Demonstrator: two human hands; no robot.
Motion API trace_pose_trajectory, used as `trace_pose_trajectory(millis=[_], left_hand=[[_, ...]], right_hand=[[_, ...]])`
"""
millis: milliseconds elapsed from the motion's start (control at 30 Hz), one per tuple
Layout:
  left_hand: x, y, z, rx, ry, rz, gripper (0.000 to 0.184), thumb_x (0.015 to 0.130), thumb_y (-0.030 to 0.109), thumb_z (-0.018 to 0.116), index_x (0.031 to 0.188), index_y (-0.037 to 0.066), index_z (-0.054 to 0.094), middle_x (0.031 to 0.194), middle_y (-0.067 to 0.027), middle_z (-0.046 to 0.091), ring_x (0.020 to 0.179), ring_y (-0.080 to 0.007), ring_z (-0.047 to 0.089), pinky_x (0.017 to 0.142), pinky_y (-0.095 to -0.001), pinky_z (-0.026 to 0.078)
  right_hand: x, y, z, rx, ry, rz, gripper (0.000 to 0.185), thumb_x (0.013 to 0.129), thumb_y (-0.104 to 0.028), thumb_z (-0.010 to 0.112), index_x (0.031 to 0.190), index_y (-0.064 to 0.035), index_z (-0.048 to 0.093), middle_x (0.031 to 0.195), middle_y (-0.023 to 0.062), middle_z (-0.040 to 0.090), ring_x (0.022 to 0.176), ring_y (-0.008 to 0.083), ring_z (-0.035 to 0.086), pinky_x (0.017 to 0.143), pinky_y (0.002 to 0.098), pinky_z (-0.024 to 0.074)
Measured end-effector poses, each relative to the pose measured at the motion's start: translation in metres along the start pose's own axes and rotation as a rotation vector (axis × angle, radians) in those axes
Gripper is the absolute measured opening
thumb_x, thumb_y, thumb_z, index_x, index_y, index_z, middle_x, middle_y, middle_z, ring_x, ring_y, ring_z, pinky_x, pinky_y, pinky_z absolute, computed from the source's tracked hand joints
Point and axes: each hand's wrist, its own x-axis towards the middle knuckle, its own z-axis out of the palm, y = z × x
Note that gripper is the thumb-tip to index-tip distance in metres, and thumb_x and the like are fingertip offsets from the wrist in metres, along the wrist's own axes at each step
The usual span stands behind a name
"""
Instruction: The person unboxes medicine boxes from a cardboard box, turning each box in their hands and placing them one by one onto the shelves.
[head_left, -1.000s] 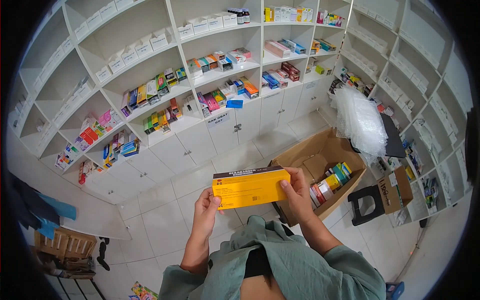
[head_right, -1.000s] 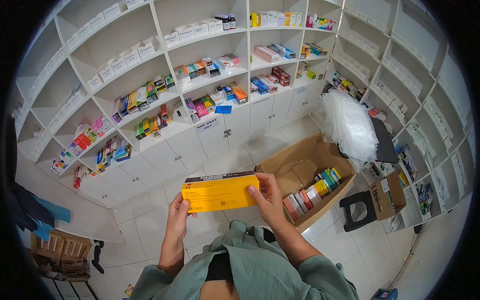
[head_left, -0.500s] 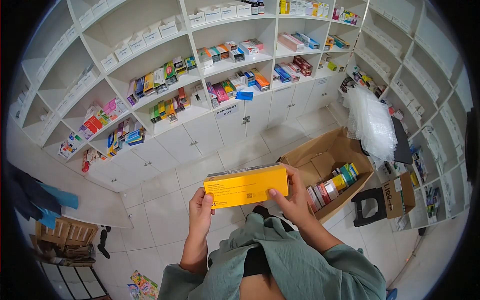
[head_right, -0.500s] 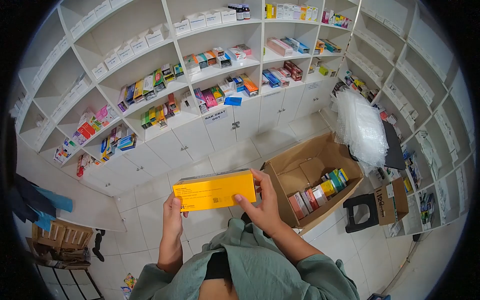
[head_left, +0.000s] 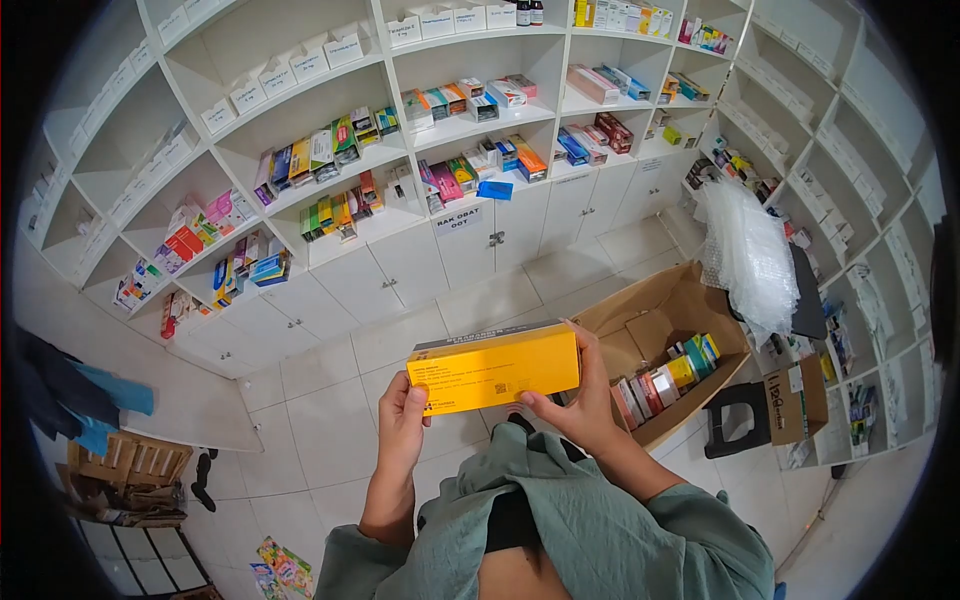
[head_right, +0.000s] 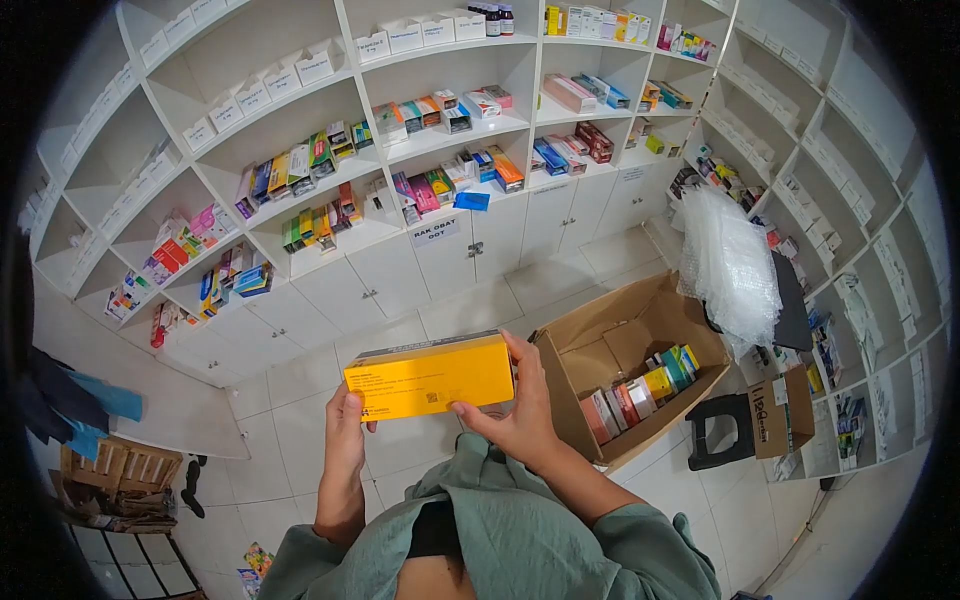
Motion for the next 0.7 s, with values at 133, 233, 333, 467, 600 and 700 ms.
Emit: trace_pose_trajectory(millis=[133, 233, 333, 467, 600, 700], left_hand=[[0.005, -0.003, -0.001, 0.010, 0.007, 0.002, 0.044, 0.092, 0.045, 0.053, 0.101, 0.002, 0.055, 0.077, 0.0016, 0.056, 0.061, -0.0024, 0.044, 0.050, -0.0175, 0.034], [0.007, -0.001, 0.001, 0.014, 0.012, -0.009, 0.044, 0.092, 0.045, 0.052, 0.101, 0.002, 0.055, 0.077, 0.0016, 0.056, 0.061, -0.0023, 0.044, 0.050, -0.0175, 0.035], [0.007, 0.000, 0.002, 0.014, 0.022, -0.017, 0.044, 0.092, 0.045, 0.052, 0.101, 0.002, 0.055, 0.077, 0.0016, 0.056, 0.061, -0.0022, 0.044, 0.050, -0.0176, 0.035], [0.007, -0.002, 0.003, 0.015, 0.016, -0.013, 0.044, 0.092, 0.045, 0.052, 0.101, 0.002, 0.055, 0.077, 0.0016, 0.055, 0.061, -0.0022, 0.044, 0.050, -0.0174, 0.034], [0.009, -0.005, 0.005, 0.014, -0.002, -0.013, 0.044, 0.092, 0.045, 0.052, 0.102, 0.002, 0.055, 0.077, 0.0017, 0.055, 0.062, -0.0021, 0.044, 0.050, -0.0172, 0.034], [0.011, -0.005, 0.009, 0.021, -0.009, -0.016, 0.044, 0.092, 0.045, 0.052, 0.102, 0.002, 0.055, 0.077, 0.0016, 0.055, 0.061, -0.0020, 0.044, 0.050, -0.0172, 0.034]], right_hand=[[0.005, 0.003, 0.002, 0.009, -0.011, 0.002, 0.087, 0.065, -0.026, 0.080, 0.133, -0.0001, 0.030, 0.117, 0.0156, 0.043, 0.106, 0.0262, 0.046, 0.090, 0.0372, 0.0396], [0.006, 0.005, 0.003, -0.045, -0.004, 0.011, 0.088, 0.065, -0.027, 0.080, 0.133, -0.0003, 0.030, 0.117, 0.0154, 0.043, 0.106, 0.0266, 0.046, 0.091, 0.0382, 0.0383], [0.007, 0.008, 0.003, -0.034, -0.009, 0.019, 0.089, 0.065, -0.028, 0.080, 0.133, -0.0002, 0.030, 0.117, 0.0151, 0.044, 0.106, 0.0267, 0.046, 0.091, 0.0392, 0.0368], [0.007, 0.010, 0.001, -0.037, -0.009, 0.017, 0.087, 0.066, -0.029, 0.079, 0.132, 0.0002, 0.030, 0.116, 0.0152, 0.045, 0.105, 0.0265, 0.047, 0.090, 0.0393, 0.0364], [0.006, 0.013, -0.001, 0.003, -0.001, 0.025, 0.086, 0.067, -0.029, 0.078, 0.132, 0.0004, 0.031, 0.115, 0.0153, 0.046, 0.105, 0.0266, 0.047, 0.090, 0.0390, 0.0361], [0.006, 0.014, -0.005, 0.015, 0.011, 0.033, 0.084, 0.067, -0.029, 0.077, 0.132, 0.0005, 0.032, 0.115, 0.0151, 0.046, 0.104, 0.0264, 0.047, 0.090, 0.0388, 0.0358]])
